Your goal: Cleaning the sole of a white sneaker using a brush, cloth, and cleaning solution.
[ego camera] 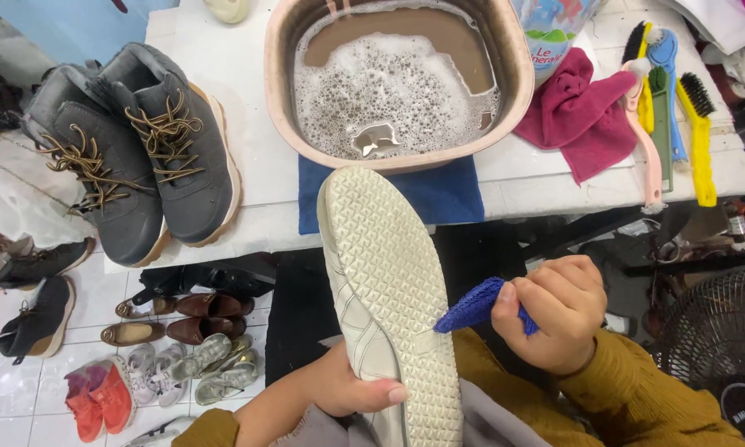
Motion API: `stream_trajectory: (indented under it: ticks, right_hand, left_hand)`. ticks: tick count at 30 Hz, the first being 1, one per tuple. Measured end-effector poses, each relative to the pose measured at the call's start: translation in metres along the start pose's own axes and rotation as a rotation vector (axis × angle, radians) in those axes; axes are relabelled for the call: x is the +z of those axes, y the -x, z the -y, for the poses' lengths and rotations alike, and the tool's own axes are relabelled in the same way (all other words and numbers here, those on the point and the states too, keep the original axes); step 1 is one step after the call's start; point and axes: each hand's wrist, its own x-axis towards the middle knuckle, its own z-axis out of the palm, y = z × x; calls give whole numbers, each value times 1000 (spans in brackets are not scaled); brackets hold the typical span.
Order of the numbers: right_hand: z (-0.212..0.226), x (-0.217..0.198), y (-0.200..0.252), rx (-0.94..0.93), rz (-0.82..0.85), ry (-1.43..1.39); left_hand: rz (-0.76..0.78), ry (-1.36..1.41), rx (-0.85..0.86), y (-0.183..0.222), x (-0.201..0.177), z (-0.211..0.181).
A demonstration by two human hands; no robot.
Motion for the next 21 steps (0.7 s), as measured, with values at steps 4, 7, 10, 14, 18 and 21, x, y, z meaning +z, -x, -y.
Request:
stream_trajectory:
  ticks: [4,7,10,14,18,21]
  right_hand:
    - [4,4,-3,22,-9,-5]
    - [13,5,-7,30,1,-63]
    - [4,2,-3,52,20,-51]
    - [17,4,-8,77,46,-47]
    - [24,6,-21,5,26,-193]
    - [17,8,-12,70,37,-158]
  left_hand:
    - [36,28,68,-9,0,0]
    - [47,-56,56,-9,3,-1]
    - [24,-54,43,0,-4,3]
    - [60,-29,72,-4,-2,10]
    - [54,-17,41,-16,0,-6]
    - [57,-55,42,-6,-6,-9]
